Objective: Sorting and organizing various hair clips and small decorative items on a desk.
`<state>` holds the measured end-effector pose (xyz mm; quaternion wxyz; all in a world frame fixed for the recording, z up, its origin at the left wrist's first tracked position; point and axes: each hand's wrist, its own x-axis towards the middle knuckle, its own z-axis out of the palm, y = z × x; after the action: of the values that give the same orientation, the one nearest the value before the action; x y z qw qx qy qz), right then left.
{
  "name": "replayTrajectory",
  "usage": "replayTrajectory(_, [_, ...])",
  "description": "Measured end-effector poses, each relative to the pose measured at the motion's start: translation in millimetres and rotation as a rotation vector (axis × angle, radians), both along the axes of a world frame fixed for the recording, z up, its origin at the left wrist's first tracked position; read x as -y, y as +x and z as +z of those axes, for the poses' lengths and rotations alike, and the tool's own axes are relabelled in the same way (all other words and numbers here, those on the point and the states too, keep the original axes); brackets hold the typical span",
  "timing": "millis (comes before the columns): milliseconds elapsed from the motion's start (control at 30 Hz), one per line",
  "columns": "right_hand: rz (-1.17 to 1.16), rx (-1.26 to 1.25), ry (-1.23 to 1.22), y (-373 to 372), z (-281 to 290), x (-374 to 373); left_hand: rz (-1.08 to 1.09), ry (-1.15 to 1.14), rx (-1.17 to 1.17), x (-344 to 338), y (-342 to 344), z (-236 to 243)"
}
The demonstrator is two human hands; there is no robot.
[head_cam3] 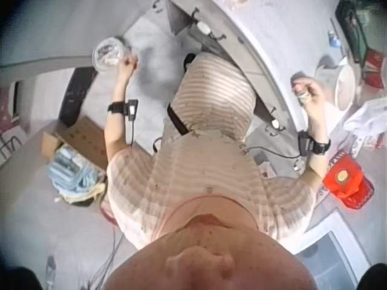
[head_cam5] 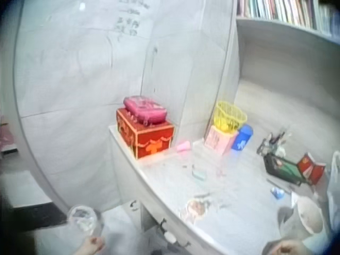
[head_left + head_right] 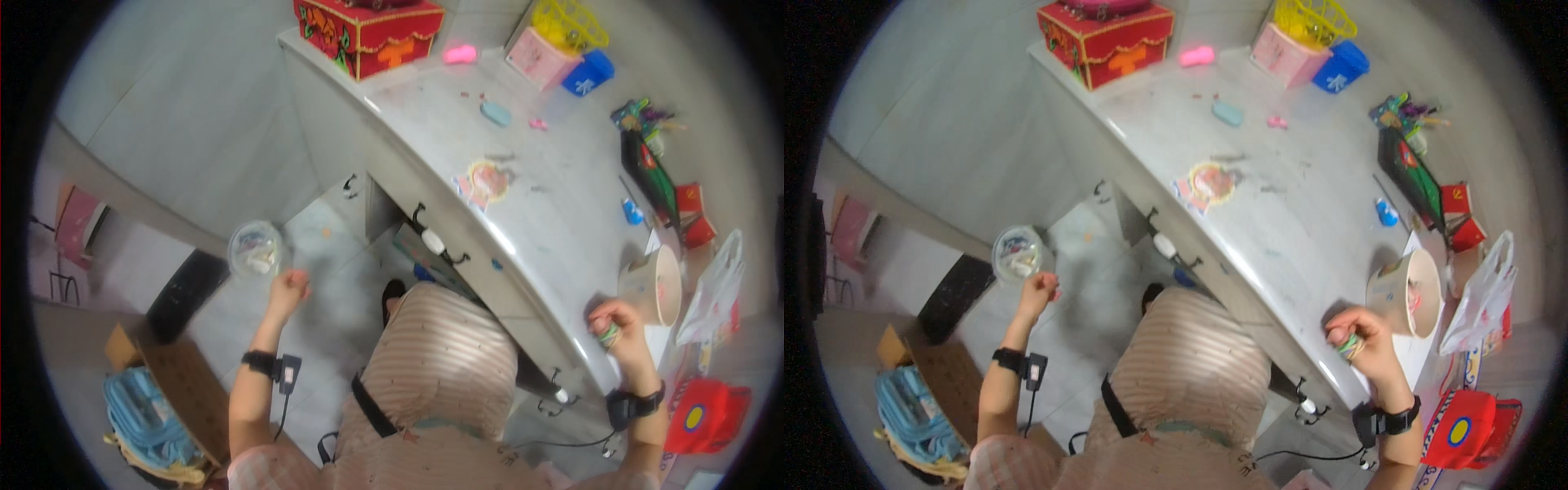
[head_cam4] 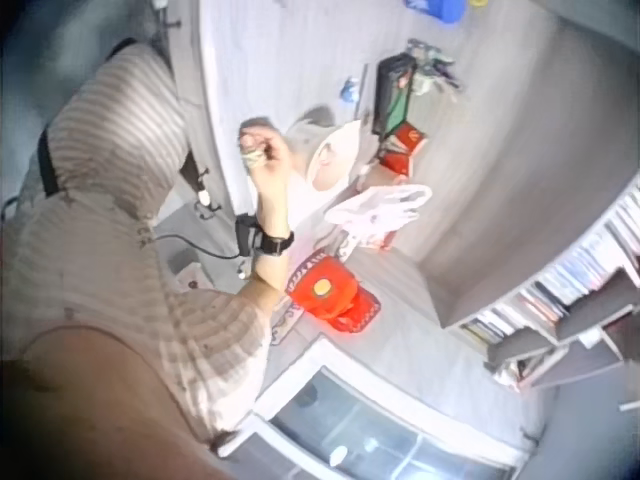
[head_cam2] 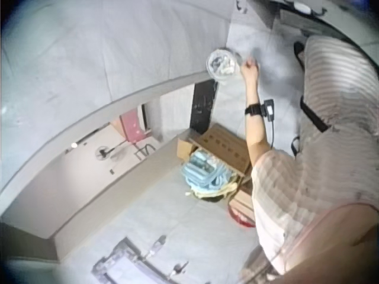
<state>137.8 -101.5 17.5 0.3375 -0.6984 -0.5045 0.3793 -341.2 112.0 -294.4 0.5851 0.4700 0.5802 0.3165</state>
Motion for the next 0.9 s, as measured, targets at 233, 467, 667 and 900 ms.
replayTrajectory(233, [0.519,0.499,0.194,-88.5,42.1,-110.7,0.018,0.007,-0.133,-45.4,-2.9,-63.2])
replayTrajectory(467, [0.787,0.763,0.350,-153.9,20.3,-252.2,-0.032,0.013,-0.280,-100.5,38.2,-127.3])
replayTrajectory(667, [0.908,0.910,0.166,-169.7,-3.2,-293.5,-0.123,0.010,-0.515,-121.7,41.3,-208.4])
replayTrajectory(900, [0.556,0.859,-0.001,-141.8,0.7,-267.0,-0.157,-0.138,-0.533,-158.3,77.0,-286.4])
